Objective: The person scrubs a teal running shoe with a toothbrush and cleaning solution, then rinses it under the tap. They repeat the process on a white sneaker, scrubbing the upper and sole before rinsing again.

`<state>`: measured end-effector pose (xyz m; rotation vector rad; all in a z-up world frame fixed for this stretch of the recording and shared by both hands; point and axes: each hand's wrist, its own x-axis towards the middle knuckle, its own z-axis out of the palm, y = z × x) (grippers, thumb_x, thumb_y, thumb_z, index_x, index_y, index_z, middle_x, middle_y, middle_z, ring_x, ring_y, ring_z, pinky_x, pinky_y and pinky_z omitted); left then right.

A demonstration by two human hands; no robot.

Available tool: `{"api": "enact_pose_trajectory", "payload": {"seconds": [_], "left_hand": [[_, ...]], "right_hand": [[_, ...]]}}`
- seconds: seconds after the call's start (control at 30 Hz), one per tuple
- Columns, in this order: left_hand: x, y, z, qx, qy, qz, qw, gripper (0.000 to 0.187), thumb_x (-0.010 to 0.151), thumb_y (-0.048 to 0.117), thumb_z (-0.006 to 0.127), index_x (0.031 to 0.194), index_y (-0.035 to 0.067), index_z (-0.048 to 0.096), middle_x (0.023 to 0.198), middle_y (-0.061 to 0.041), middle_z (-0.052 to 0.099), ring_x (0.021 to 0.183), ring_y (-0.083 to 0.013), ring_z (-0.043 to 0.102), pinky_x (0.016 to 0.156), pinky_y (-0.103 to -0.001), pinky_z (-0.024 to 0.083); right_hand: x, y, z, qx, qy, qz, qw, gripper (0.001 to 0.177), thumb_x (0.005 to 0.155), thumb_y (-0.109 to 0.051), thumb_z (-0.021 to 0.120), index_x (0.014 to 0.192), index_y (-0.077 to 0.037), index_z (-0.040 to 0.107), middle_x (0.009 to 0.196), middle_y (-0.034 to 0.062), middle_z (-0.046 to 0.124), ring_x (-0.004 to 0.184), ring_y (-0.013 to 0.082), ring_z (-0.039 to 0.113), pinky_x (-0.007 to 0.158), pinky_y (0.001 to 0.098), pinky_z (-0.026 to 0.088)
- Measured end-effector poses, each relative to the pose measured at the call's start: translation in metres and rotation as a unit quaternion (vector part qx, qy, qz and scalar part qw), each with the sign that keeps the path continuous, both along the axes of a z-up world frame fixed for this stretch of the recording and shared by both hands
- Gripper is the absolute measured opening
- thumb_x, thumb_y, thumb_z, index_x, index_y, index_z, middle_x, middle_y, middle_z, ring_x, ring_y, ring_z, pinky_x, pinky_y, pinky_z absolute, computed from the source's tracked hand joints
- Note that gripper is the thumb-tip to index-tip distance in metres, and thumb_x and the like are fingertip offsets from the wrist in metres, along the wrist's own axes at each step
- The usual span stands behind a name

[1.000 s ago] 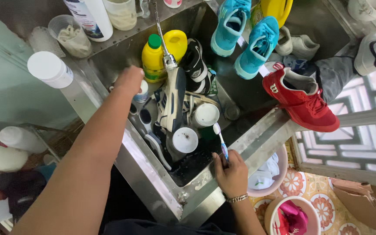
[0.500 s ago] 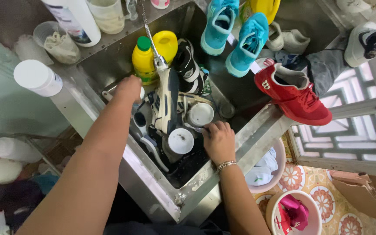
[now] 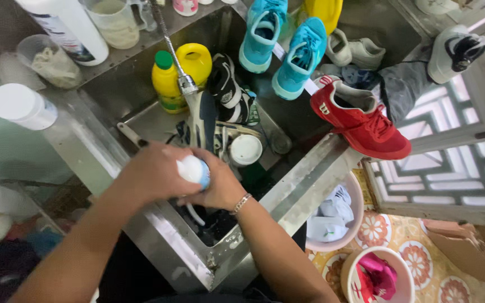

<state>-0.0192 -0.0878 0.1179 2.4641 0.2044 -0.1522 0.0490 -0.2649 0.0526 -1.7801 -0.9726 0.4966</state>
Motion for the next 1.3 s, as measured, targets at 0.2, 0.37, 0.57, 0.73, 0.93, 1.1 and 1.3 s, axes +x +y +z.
{"api": "enact_pose_trajectory", "payload": {"seconds": [0.2, 0.37, 0.57, 0.73, 0.93, 1.1, 1.3], "left_hand": [[-0.019, -0.014, 0.023, 0.171, -0.186, -0.073, 0.965, 0.032, 0.086, 0.037, 0.07, 0.1, 0.008, 0.067, 0.067, -0.015, 0.067, 0.06, -0.0355, 0.068, 0.051, -0.047, 0.052], [-0.021, -0.034, 0.005, 0.214, -0.114, 0.068, 0.968, 0.022, 0.096, 0.021, 0.055, 0.113, 0.006, 0.059, 0.061, -0.013, 0.068, 0.056, -0.0352, 0.069, 0.049, -0.048, 0.054], [-0.005, -0.056, -0.012, 0.178, -0.018, 0.253, 0.951, 0.019, 0.107, 0.023, 0.047, 0.103, 0.006, 0.054, 0.065, -0.017, 0.07, 0.059, -0.0368, 0.071, 0.052, -0.048, 0.057], [-0.007, -0.05, -0.025, 0.151, -0.197, 0.058, 0.967, 0.021, 0.099, 0.017, 0.049, 0.115, 0.005, 0.057, 0.062, -0.012, 0.067, 0.052, -0.03, 0.067, 0.049, -0.045, 0.054], [-0.022, -0.003, -0.03, 0.063, -0.233, -0.389, 0.889, 0.024, 0.093, 0.032, 0.067, 0.09, 0.018, 0.049, 0.066, -0.007, 0.061, 0.056, -0.0283, 0.061, 0.056, -0.044, 0.054], [-0.008, 0.004, -0.011, 0.024, -0.465, -0.616, 0.635, 0.029, 0.098, 0.016, 0.066, 0.115, 0.024, 0.044, 0.096, -0.005, 0.06, 0.085, -0.027, 0.062, 0.077, -0.042, 0.053], [-0.006, -0.002, 0.013, -0.171, -0.247, -0.051, 0.953, 0.05, 0.095, 0.018, 0.058, 0.142, 0.008, 0.043, 0.134, -0.019, 0.05, 0.122, -0.0306, 0.06, 0.107, -0.044, 0.052]], "right_hand": [[-0.004, -0.002, 0.001, 0.0, -0.003, 0.014, 1.0, 0.073, 0.061, -0.029, 0.092, 0.125, -0.008, 0.063, 0.099, 0.0127, 0.076, 0.092, 0.0299, 0.078, 0.084, 0.0356, 0.061], [-0.009, -0.005, -0.003, -0.024, -0.083, -0.012, 0.996, 0.066, 0.059, -0.028, 0.092, 0.117, -0.011, 0.066, 0.1, 0.0129, 0.075, 0.091, 0.0339, 0.075, 0.082, 0.0411, 0.059], [-0.019, -0.003, -0.01, -0.018, -0.29, -0.19, 0.938, 0.064, 0.06, -0.023, 0.09, 0.116, -0.01, 0.063, 0.1, 0.0124, 0.073, 0.091, 0.0362, 0.071, 0.082, 0.0448, 0.057], [-0.008, -0.02, -0.009, -0.007, -0.161, -0.126, 0.979, 0.065, 0.055, -0.027, 0.092, 0.113, -0.01, 0.066, 0.095, 0.0136, 0.074, 0.088, 0.0349, 0.073, 0.079, 0.0413, 0.058], [0.008, -0.03, -0.017, -0.026, 0.008, 0.249, 0.968, 0.06, 0.053, -0.027, 0.093, 0.105, -0.009, 0.071, 0.097, 0.0124, 0.077, 0.09, 0.029, 0.076, 0.083, 0.0357, 0.059], [0.008, -0.025, -0.037, 0.033, 0.194, 0.474, 0.858, 0.07, 0.056, -0.02, 0.092, 0.12, -0.007, 0.066, 0.114, 0.012, 0.073, 0.105, 0.024, 0.071, 0.095, 0.0353, 0.057], [0.019, -0.023, -0.035, 0.226, 0.358, 0.332, 0.843, 0.062, 0.072, -0.006, 0.09, 0.127, -0.01, 0.064, 0.107, 0.0102, 0.072, 0.102, 0.025, 0.072, 0.092, 0.0403, 0.06]]}}
